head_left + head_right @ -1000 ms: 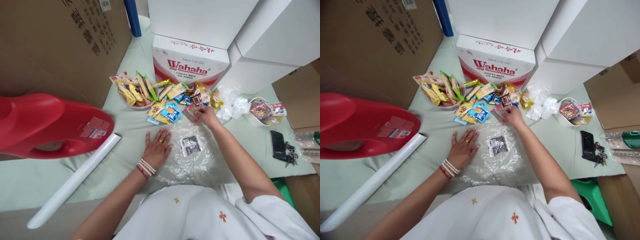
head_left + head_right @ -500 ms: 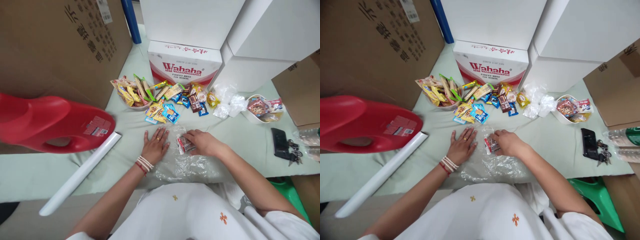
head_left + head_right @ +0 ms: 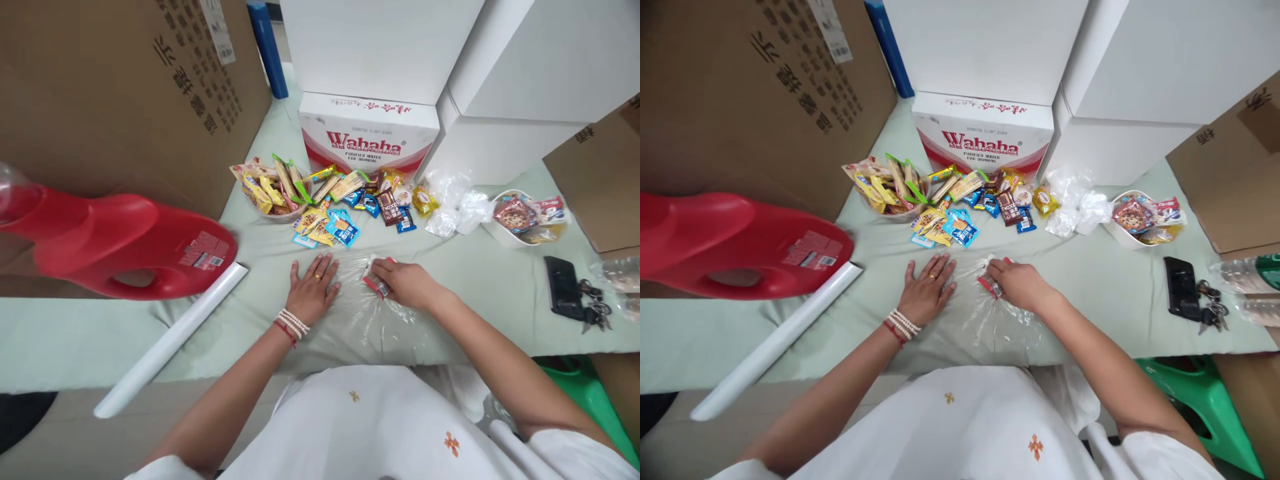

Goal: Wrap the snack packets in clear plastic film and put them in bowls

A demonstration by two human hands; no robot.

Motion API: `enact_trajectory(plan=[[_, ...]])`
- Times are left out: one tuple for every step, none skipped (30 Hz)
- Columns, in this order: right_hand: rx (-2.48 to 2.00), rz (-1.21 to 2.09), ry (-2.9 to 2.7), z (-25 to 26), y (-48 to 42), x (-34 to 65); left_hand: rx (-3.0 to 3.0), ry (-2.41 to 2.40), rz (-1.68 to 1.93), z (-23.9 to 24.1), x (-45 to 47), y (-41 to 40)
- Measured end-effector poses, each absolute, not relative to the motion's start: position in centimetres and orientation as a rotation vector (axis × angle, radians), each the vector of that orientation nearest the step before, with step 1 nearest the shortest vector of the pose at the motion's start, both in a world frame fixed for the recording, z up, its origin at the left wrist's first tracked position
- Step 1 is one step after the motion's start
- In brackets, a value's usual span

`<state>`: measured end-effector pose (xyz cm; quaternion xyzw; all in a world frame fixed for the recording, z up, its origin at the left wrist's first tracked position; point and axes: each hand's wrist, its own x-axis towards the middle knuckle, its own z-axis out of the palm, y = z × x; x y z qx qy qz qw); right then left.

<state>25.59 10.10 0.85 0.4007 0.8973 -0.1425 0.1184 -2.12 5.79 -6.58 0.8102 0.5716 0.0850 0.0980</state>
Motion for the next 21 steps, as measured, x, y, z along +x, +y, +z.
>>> enact_trajectory(plan=[[1.232, -0.462, 2.587, 1.1, 10.3, 26.1, 2.397, 1.693, 0.250, -6.6, -2.1, 5.8], [1.280, -0.512, 2.558, 1.3, 10.5, 26.6, 2.396, 1.693, 0.249, -6.5, -2.2, 5.8], [1.314, -0.567, 2.536, 1.6, 10.6, 27.1, 2.396, 1.689, 0.248, -6.5, -2.2, 5.7], [1.344, -0.621, 2.518, 1.9, 10.7, 27.4, 2.398, 1.683, 0.247, -6.5, -2.2, 5.7], [1.386, -0.660, 2.501, 2.2, 10.8, 27.6, 2.400, 1.676, 0.246, -6.5, -2.3, 5.7], [1.441, -0.674, 2.487, 2.5, 10.8, 27.7, 2.403, 1.669, 0.245, -6.5, -2.3, 5.7], [1.497, -0.662, 2.480, 2.8, 10.8, 27.5, 2.405, 1.663, 0.241, -6.6, -2.3, 5.7], [1.526, -0.631, 2.488, 3.1, 10.9, 27.2, 2.407, 1.658, 0.237, -6.6, -2.3, 5.7], [1.509, -0.594, 2.510, 3.3, 10.9, 26.8, 2.410, 1.654, 0.232, -6.6, -2.4, 5.7], [1.443, -0.563, 2.541, 3.6, 10.8, 26.3, 2.413, 1.650, 0.228, -6.7, -2.4, 5.7], [1.340, -0.539, 2.569, 3.7, 10.8, 25.8, 2.415, 1.648, 0.226, -6.7, -2.4, 5.7], [1.237, -0.518, 2.578, 3.7, 10.7, 25.4, 2.417, 1.647, 0.227, -6.8, -2.3, 5.7], [1.171, -0.489, 2.564, 3.6, 10.7, 25.0, 2.416, 1.649, 0.230, -6.8, -2.3, 5.7], [1.163, -0.445, 2.530, 3.3, 10.6, 24.7, 2.413, 1.651, 0.236, -6.8, -2.3, 5.7], [1.204, -0.388, 2.484, 3.1, 10.5, 24.5, 2.409, 1.654, 0.243, -6.8, -2.3, 5.7], [1.275, -0.329, 2.429, 2.7, 10.4, 24.5, 2.405, 1.652, 0.250, -6.8, -2.3, 5.7], [1.356, -0.277, 2.373, 2.4, 10.3, 24.6, 2.403, 1.649, 0.258, -6.8, -2.3, 5.7], [1.431, -0.238, 2.321, 2.1, 10.2, 24.8, 2.400, 1.645, 0.266, -6.7, -2.3, 5.7], [1.489, -0.213, 2.281, 1.8, 10.2, 25.0, 2.397, 1.643, 0.273, -6.7, -2.3, 5.6], [1.530, -0.201, 2.251, 1.7, 10.2, 25.2, 2.393, 1.643, 0.278, -6.7, -2.3, 5.6], [1.555, -0.198, 2.233, 1.6, 10.2, 25.4, 2.388, 1.645, 0.281, -6.7, -2.3, 5.6]])
